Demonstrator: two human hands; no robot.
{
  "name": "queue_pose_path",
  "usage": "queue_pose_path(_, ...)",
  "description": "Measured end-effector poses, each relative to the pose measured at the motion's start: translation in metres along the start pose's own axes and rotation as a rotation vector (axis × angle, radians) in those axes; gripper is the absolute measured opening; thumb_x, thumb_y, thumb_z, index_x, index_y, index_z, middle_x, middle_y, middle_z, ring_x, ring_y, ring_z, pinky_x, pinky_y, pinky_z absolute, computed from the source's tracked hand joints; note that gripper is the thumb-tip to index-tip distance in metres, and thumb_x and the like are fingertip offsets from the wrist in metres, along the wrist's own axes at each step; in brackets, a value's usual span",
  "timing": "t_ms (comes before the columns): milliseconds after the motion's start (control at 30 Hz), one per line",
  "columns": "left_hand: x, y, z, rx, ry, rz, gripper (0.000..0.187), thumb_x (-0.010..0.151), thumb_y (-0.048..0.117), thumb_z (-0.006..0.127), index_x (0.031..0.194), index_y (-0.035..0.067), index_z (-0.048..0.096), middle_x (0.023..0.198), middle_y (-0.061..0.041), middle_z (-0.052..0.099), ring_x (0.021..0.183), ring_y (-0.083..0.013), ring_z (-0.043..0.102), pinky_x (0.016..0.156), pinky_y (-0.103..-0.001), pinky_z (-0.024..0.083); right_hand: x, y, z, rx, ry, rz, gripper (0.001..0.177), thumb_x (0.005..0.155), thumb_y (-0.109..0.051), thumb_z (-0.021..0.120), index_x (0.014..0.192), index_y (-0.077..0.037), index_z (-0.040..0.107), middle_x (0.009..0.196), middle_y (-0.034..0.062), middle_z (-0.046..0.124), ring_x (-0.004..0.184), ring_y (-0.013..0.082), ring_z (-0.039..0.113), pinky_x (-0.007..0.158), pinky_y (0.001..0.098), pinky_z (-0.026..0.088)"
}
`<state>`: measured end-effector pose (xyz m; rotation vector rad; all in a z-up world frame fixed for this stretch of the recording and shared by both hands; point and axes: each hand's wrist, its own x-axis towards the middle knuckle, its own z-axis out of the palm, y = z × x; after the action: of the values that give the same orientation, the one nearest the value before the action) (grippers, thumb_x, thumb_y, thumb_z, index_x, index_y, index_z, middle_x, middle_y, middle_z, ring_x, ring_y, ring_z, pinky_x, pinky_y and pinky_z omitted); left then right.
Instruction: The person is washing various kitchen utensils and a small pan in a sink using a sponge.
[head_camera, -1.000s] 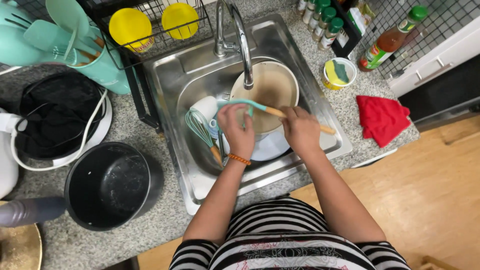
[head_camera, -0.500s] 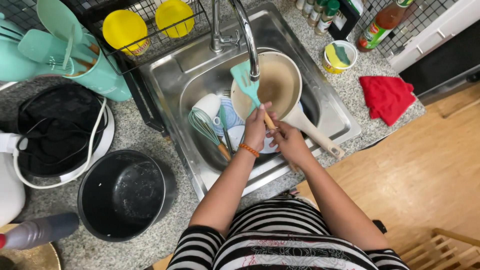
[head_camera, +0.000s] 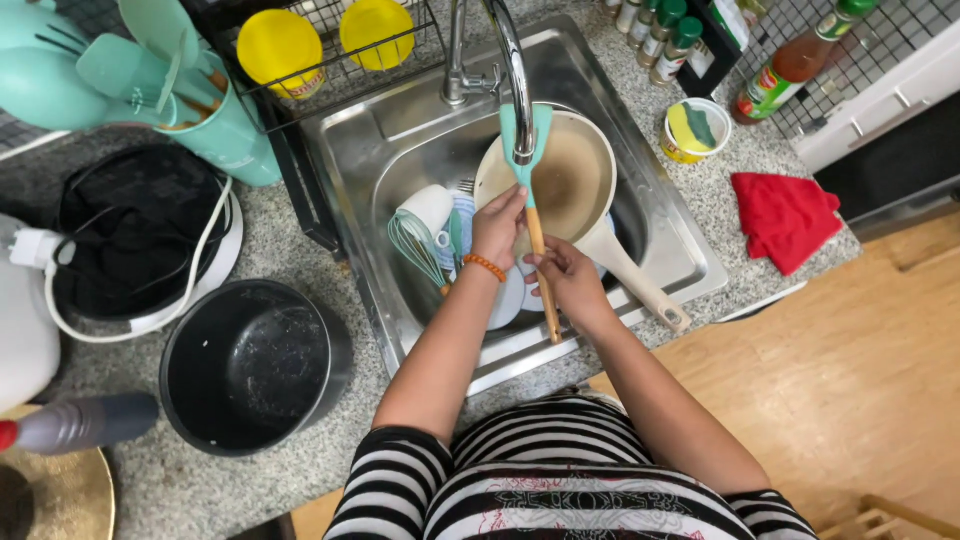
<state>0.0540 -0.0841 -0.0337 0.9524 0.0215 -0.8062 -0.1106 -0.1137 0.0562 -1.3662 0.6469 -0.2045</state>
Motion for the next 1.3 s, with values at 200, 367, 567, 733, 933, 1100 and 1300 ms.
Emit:
queue_pose_path(200, 0.011, 0.002, 0.009, -0.017, 0.096, 0.039, 0.025, 0.098, 0.023, 0.069, 0.110, 0.002, 0.073, 0.088, 0.000, 0.070, 0.075, -0.0091, 0.062, 0.069, -0.025, 0.056, 0.009, -0.004, -0.014, 0.027, 0.028, -0.109, 0.042, 0.101, -0.010, 0.060, 0.141, 0.000, 0.056, 0.111, 0.0097, 0.072, 0.085, 0.0136, 0.068, 0.067, 0.0278, 0.058)
queue_pose_path(367, 0.022, -0.004, 0.008, 0.010, 0.130, 0.099, 0.029, 0.104, 0.027, 0.068, 0.100, -0.001, 0.070, 0.081, -0.001, 0.064, 0.067, -0.0100, 0.057, 0.062, -0.026, 0.054, 0.014, -0.004, -0.020, 0.024, 0.022, -0.091, 0.043, 0.099, -0.007, 0.062, 0.142, 0.000, 0.056, 0.106, 0.0095, 0.070, 0.082, 0.0131, 0.065, 0.062, 0.0272, 0.055)
queue_pose_path(567, -0.006, 0.015, 0.033, 0.038, 0.072, 0.097, 0.025, 0.098, 0.022, 0.068, 0.107, -0.001, 0.069, 0.090, -0.006, 0.071, 0.076, -0.0134, 0.067, 0.069, -0.027, 0.058, 0.022, -0.005, -0.025, 0.060, -0.030, -0.065, 0.042, 0.099, -0.008, 0.060, 0.140, 0.001, 0.056, 0.108, 0.0079, 0.071, 0.083, 0.0134, 0.068, 0.063, 0.0271, 0.057)
queue_pose_path(733, -0.002, 0.009, 0.027, 0.010, 0.110, 0.056, 0.029, 0.094, 0.023, 0.071, 0.107, -0.003, 0.068, 0.092, -0.008, 0.072, 0.077, -0.0158, 0.071, 0.070, -0.029, 0.062, 0.031, -0.005, -0.028, 0.072, -0.110, 0.041, 0.039, 0.097, -0.010, 0.063, 0.134, 0.000, 0.059, 0.104, 0.0083, 0.071, 0.084, 0.0163, 0.071, 0.066, 0.0297, 0.061)
queue_pose_path(933, -0.024, 0.020, 0.031, -0.025, 0.247, -0.031, 0.035, 0.097, 0.034, 0.070, 0.087, 0.005, 0.053, 0.075, -0.008, 0.062, 0.055, -0.0154, 0.057, 0.048, -0.030, 0.050, 0.063, 0.026, -0.030, -0.045, -0.114, 0.009, 0.028, 0.105, -0.025, 0.056, 0.113, 0.001, 0.065, 0.101, 0.0087, 0.072, 0.087, 0.0149, 0.070, 0.069, 0.0304, 0.059)
queue_pose_path(1100, -0.032, 0.019, 0.021, 0.089, 0.205, -0.058, 0.033, 0.101, 0.035, 0.063, 0.086, 0.008, 0.051, 0.071, -0.006, 0.059, 0.051, -0.0131, 0.054, 0.043, -0.028, 0.045, 0.077, 0.005, -0.013, 0.076, 0.003, 0.016, 0.027, 0.103, -0.034, 0.054, 0.111, -0.008, 0.059, 0.092, 0.0023, 0.070, 0.082, 0.0113, 0.068, 0.065, 0.0258, 0.055)
queue_pose_path(1300, -0.037, 0.002, 0.008, 0.174, 0.105, -0.045, 0.027, 0.102, 0.027, 0.060, 0.095, 0.001, 0.054, 0.078, -0.009, 0.063, 0.059, -0.0175, 0.063, 0.051, -0.031, 0.055, 0.110, 0.000, -0.014, 0.282, -0.122, 0.209, 0.028, 0.101, -0.030, 0.063, 0.114, -0.006, 0.056, 0.072, -0.0012, 0.051, 0.056, 0.0114, 0.045, 0.048, 0.0277, 0.038)
